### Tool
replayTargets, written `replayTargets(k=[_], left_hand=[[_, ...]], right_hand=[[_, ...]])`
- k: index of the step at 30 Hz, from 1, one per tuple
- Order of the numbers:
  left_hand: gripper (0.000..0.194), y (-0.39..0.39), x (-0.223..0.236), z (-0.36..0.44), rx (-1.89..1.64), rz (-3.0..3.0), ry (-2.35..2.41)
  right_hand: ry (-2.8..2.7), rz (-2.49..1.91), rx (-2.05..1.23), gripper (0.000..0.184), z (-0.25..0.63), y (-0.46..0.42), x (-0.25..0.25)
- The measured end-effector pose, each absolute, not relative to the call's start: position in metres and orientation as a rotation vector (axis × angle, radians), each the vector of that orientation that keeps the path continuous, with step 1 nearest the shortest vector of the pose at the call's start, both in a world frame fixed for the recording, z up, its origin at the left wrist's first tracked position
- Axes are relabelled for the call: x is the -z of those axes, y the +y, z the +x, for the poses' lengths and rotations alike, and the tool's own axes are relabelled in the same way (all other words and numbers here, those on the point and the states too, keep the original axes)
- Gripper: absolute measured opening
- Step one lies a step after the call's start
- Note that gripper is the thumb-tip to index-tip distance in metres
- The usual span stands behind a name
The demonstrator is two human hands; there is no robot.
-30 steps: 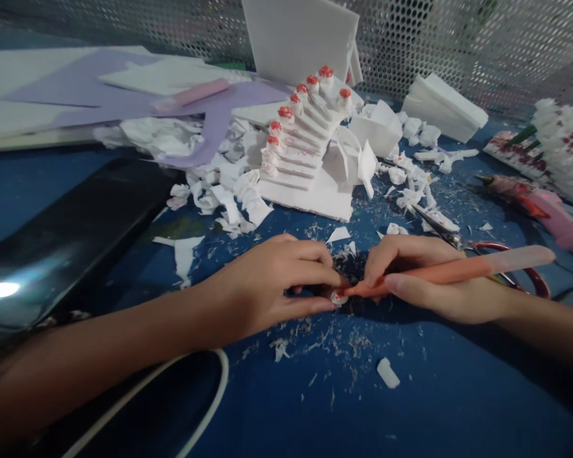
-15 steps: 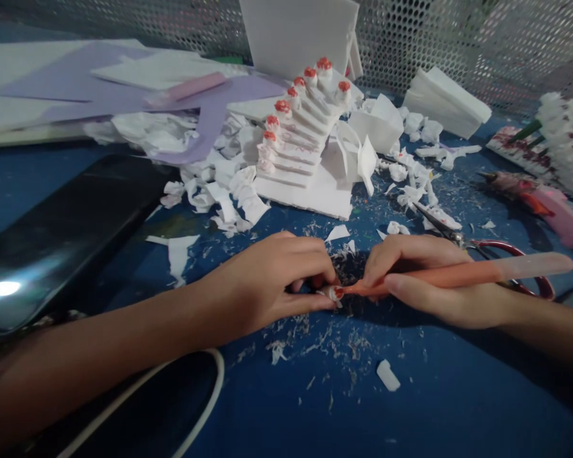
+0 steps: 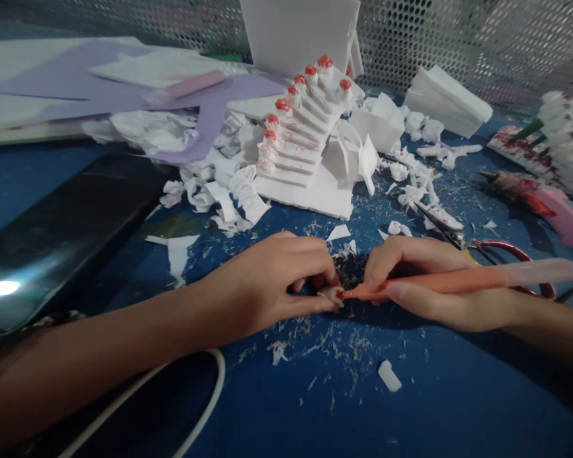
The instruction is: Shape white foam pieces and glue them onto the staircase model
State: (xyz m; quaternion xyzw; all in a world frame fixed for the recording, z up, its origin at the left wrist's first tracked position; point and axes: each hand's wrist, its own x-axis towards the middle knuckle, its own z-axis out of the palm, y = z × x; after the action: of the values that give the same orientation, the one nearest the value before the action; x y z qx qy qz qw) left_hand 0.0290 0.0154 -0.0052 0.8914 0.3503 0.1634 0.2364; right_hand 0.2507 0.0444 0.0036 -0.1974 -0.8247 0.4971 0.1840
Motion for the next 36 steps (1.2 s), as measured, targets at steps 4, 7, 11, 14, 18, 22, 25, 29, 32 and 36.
replayTargets(k=[4, 7, 11, 14, 18, 22, 25, 29, 32, 36], left_hand=[[0.008, 0.0153, 0.0052, 0.0301, -0.458, 2.453, 0.954], [0.008, 0.0149, 0.0047, 0.031, -0.449, 2.424, 0.972], [0.009, 0.0141, 0.0025, 0.0326, -0.414, 2.375, 1.021], [0.01, 0.0137, 0.0015, 0.0331, -0.388, 2.37, 1.022], [0.01, 0.0137, 0.0027, 0.0328, -0.406, 2.382, 1.016], [0.009, 0.0139, 0.004, 0.0324, -0.406, 2.393, 0.991], [0.009, 0.0137, 0.0044, 0.0322, -0.417, 2.389, 0.999], [0.009, 0.0132, 0.0054, 0.0319, -0.429, 2.401, 1.008], [0.007, 0.0131, 0.0067, 0.0311, -0.461, 2.444, 0.983], [0.008, 0.0135, 0.0077, 0.0296, -0.484, 2.479, 0.941]], right_hand=[[-2.27, -0.577, -1.433, 0.008, 0.2517, 0.0444, -0.0016], [-2.27, -0.579, -1.461, 0.008, 0.2518, 0.0437, -0.0019], [-2.258, -0.58, -1.48, 0.009, 0.2515, 0.0432, -0.0029], [-2.249, -0.569, -1.498, 0.008, 0.2513, 0.0438, -0.002], [-2.246, -0.588, -1.498, 0.008, 0.2514, 0.0447, -0.0009], [-2.244, -0.599, -1.517, 0.01, 0.2511, 0.0445, -0.0017], [-2.244, -0.594, -1.542, 0.011, 0.2509, 0.0442, -0.0022], [-2.259, -0.591, -1.522, 0.01, 0.2511, 0.0446, -0.0024], [-2.263, -0.583, -1.516, 0.01, 0.2516, 0.0452, -0.0026], [-2.26, -0.568, -1.499, 0.01, 0.2519, 0.0453, -0.0014]])
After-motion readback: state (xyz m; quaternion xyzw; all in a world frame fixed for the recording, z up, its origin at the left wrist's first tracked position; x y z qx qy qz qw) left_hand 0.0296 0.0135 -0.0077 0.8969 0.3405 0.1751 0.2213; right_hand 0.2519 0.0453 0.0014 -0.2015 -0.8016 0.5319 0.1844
